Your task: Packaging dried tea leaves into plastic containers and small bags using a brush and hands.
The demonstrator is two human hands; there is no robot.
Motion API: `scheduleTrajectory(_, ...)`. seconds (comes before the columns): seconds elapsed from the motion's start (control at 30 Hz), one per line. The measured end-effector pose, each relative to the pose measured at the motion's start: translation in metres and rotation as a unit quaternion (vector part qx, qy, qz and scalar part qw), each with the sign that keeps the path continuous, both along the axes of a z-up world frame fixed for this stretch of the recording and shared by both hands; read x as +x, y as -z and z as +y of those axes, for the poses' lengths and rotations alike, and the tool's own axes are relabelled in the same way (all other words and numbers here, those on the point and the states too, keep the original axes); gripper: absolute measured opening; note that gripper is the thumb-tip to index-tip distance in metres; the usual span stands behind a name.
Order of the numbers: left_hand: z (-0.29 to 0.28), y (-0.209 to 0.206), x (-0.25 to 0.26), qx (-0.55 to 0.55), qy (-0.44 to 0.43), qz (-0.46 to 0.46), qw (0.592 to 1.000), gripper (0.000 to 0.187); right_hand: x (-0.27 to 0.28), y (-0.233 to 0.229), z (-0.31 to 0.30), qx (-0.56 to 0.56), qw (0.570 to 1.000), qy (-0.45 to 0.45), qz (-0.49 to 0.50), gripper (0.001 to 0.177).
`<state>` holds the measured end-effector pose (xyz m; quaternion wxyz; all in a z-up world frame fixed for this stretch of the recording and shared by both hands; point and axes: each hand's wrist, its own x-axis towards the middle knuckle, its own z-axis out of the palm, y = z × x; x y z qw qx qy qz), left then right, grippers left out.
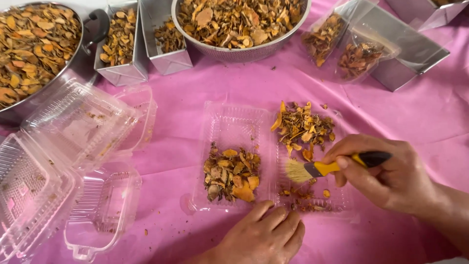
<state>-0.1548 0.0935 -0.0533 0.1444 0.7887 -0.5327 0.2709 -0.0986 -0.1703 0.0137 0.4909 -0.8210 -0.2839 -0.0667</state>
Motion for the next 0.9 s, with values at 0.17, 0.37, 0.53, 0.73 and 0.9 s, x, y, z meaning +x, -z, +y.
scheduleTrajectory(0.17, 0.002, 0.007, 0.005, -0.019, 0.002, -0.003, 1.0, 0.011, -0.012, -0.001, 0.014, 0.044, 0.995, -0.06, 0.068, 0.024)
scheduleTrajectory(0.37, 0.0, 0.011, 0.007, -0.006, -0.004, -0.008, 1.0, 0.009, -0.015, -0.003, -0.007, 0.043, 0.993, -0.016, 0.104, 0.025)
scheduleTrajectory(0.53, 0.0, 0.006, 0.007, -0.001, 0.006, 0.016, 1.0, 0.008, -0.011, 0.0, -0.011, 0.019, 0.986, -0.049, 0.156, 0.028)
scheduleTrajectory(0.73, 0.0, 0.003, 0.007, -0.008, -0.003, 0.01, 1.0, 0.009, -0.01, -0.009, -0.019, 0.094, 0.983, -0.092, 0.127, 0.019)
scheduleTrajectory(0.9, 0.001, 0.004, 0.008, -0.002, 0.006, 0.019, 1.0, 0.009, -0.008, -0.02, -0.025, 0.017, 0.996, -0.006, 0.087, 0.029)
